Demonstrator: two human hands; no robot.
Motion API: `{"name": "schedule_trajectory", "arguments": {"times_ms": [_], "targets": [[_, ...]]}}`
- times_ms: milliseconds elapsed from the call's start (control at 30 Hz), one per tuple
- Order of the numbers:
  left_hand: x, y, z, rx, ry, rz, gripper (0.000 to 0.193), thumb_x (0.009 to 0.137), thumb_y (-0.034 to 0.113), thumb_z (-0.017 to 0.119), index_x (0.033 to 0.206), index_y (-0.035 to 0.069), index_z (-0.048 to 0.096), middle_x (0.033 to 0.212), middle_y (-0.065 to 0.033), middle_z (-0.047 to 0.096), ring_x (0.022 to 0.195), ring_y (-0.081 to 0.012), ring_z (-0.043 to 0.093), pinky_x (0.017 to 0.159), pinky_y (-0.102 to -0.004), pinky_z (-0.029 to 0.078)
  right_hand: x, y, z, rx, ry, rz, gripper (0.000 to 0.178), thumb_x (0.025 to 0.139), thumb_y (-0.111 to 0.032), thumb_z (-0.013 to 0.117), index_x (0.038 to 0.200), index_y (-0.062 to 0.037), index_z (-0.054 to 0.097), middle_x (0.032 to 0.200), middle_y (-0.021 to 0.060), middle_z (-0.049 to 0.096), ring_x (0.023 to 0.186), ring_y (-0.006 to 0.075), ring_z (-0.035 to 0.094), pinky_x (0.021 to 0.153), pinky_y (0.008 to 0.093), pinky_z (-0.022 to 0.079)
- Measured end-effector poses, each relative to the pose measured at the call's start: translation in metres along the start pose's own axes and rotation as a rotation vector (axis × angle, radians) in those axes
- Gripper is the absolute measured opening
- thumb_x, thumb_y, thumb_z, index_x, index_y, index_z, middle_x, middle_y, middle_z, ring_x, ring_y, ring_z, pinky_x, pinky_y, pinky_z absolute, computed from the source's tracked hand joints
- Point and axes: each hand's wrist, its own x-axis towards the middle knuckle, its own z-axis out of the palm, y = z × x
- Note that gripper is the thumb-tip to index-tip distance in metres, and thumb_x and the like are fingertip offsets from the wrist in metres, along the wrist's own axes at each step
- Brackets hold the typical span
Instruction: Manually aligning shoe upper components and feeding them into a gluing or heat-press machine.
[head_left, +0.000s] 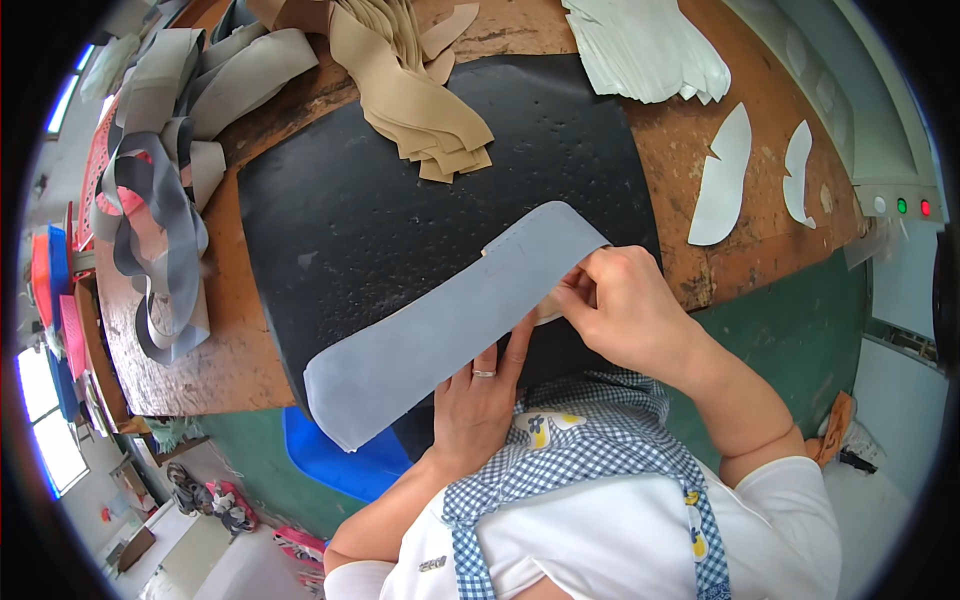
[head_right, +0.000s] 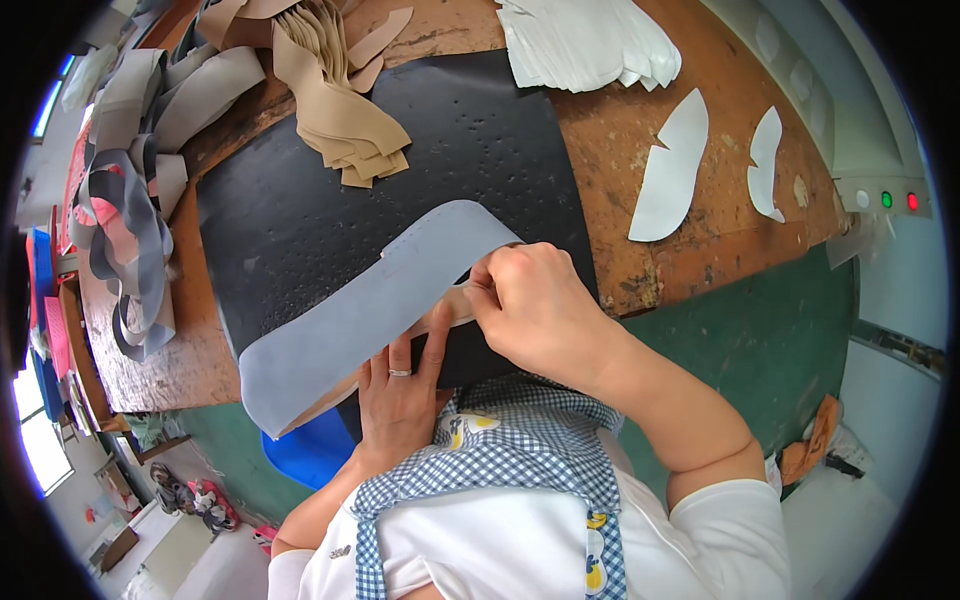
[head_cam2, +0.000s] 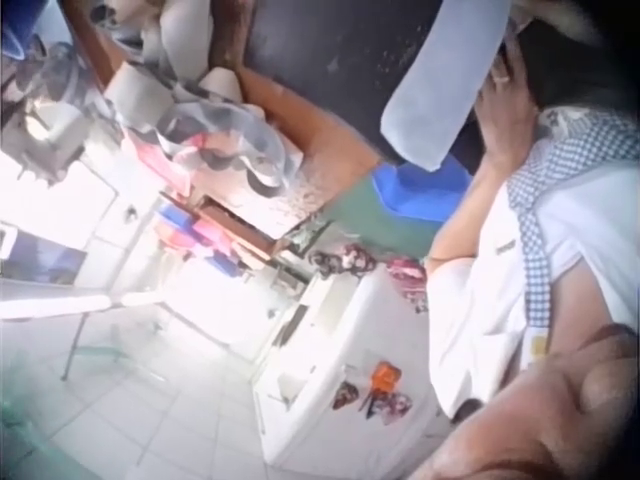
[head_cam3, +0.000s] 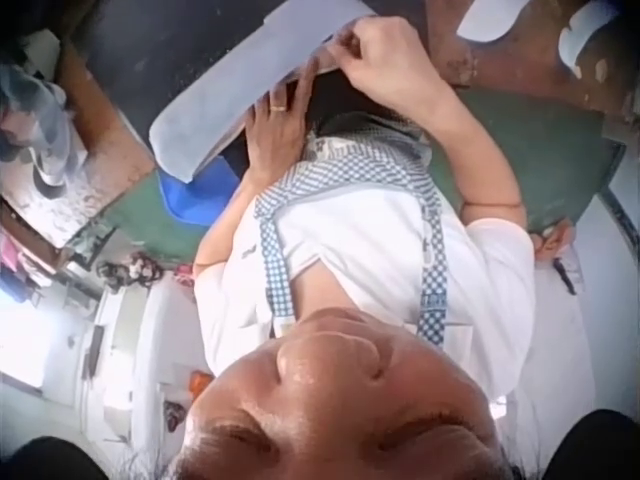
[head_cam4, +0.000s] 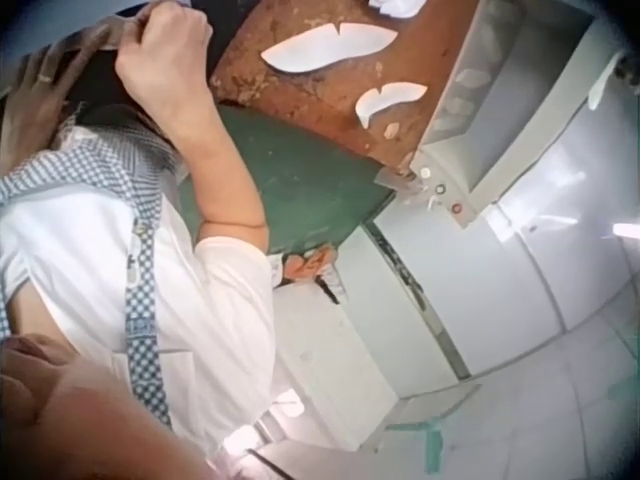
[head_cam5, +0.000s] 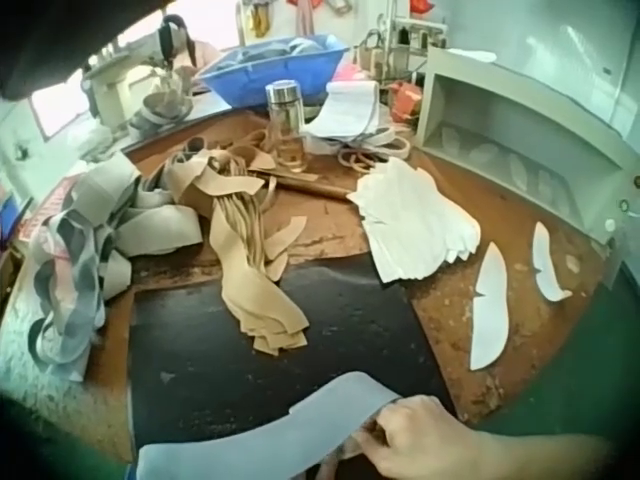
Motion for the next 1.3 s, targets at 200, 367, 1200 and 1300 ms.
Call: {"name": "schedule_trajectory", "arguments": {"times_ms": [200, 367, 1200, 1300], "targets": [[0.005, 0.008, -0.004, -0.022, -0.006, -0.019, 0.081, 0.075, 0.019, 0.072, 0.150, 0.008, 0.045, 0.144, -0.0184, 0.042, 0.119, -0.0330, 0.053, 0.100, -0.0448, 0.042, -0.005, -0.001, 0.004, -0.057, 0.035, 0.011, 0.014, 0.086, -0.006, 0.071, 0.088, 0.0071, 0.066, 0.072, 0.0163, 0.069, 0.061, 0.0246, 0.068, 0.057, 0.0335, 0.053], [0.019, 0.013, -0.002, -0.235, -0.068, 0.088, 0.103, 0.063, 0.030, 0.083, 0.151, -0.001, 0.039, 0.151, -0.0221, 0.037, 0.132, -0.0378, 0.046, 0.105, -0.0504, 0.038, -0.019, 0.010, 0.011, -0.070, 0.169, -0.043, 0.013, 0.087, -0.005, 0.070, 0.085, 0.0051, 0.063, 0.071, 0.0161, 0.067, 0.059, 0.0249, 0.068, 0.054, 0.0331, 0.052], [0.027, 0.021, 0.008, 0.043, 0.076, 0.079, 0.064, 0.084, 0.013, 0.062, 0.146, 0.002, 0.050, 0.146, -0.0175, 0.046, 0.130, -0.0310, 0.049, 0.108, -0.0482, 0.036, -0.020, 0.005, 0.021, -0.153, 0.310, 0.073, 0.011, 0.083, -0.006, 0.067, 0.082, -0.0020, 0.057, 0.064, 0.0121, 0.065, 0.058, 0.0309, 0.068, 0.054, 0.0395, 0.052], [0.034, 0.021, -0.001, 0.050, 0.055, 0.079, 0.064, 0.084, 0.013, 0.061, 0.146, 0.003, 0.049, 0.145, -0.0162, 0.046, 0.130, -0.0299, 0.049, 0.109, -0.0477, 0.035, -0.017, 0.006, 0.021, -0.151, 0.313, 0.067, 0.013, 0.084, -0.007, 0.068, 0.081, -0.0025, 0.057, 0.063, 0.0117, 0.065, 0.057, 0.0299, 0.068, 0.052, 0.0390, 0.051]]}}
